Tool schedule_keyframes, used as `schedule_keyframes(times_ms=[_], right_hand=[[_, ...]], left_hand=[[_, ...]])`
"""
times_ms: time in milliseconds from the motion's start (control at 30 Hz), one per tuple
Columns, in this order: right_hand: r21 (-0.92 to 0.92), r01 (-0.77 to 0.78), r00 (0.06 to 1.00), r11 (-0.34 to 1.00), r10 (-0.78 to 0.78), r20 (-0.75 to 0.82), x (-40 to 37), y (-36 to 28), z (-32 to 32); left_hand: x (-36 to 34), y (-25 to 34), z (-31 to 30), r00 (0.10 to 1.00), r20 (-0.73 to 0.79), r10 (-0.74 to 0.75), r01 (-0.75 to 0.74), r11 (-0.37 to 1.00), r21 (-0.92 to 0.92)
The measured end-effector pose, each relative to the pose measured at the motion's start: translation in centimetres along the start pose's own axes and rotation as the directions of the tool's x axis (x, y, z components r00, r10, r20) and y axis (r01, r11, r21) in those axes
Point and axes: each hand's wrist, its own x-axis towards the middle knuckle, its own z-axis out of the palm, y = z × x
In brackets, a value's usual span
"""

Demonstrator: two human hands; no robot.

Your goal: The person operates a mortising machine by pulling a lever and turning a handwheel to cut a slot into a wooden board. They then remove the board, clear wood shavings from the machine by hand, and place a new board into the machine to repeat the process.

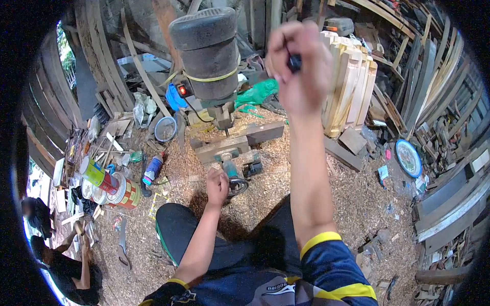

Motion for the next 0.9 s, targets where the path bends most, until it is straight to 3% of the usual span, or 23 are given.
schedule_keyframes(times_ms=[100,300,400,567,700,800,867,900], right_hand=[[-0.044,0.001,0.998,0.999,0.002,0.059,-2.5,-0.8,0.1],[-0.033,0.006,1.000,0.999,-0.007,-0.030,-3.1,-0.7,0.5],[-0.066,0.085,0.993,0.994,-0.089,-0.074,-3.4,-0.4,0.8],[-0.117,0.116,0.991,0.986,-0.123,-0.052,-4.2,-0.5,0.7],[-0.008,0.217,0.976,0.976,-0.217,-0.033,-3.8,-0.1,0.4],[-0.048,0.145,0.989,0.988,-0.145,-0.004,-2.6,-0.5,0.3],[-0.090,-0.023,0.993,0.996,0.033,0.114,-0.6,-0.7,-0.5],[-0.093,-0.020,0.993,0.995,0.031,0.112,0.6,-0.8,-0.4]], left_hand=[[-0.1,-0.3,0.3,1.000,-0.005,-0.021,0.021,0.998,-0.063],[0.4,0.2,0.1,0.999,-0.003,0.039,-0.039,0.993,-0.109],[0.4,0.1,0.0,1.000,0.027,0.004,-0.001,0.991,-0.135],[0.1,0.6,0.1,1.000,0.009,-0.013,0.014,0.993,-0.120],[0.1,0.5,0.0,0.999,0.019,-0.029,0.031,0.994,-0.109],[0.1,0.3,0.0,1.000,-0.018,-0.018,0.015,0.992,-0.122],[0.0,-0.2,0.2,0.999,-0.032,0.000,-0.005,0.991,-0.132],[0.2,-0.3,0.5,0.999,-0.047,0.012,-0.018,0.989,-0.144]])
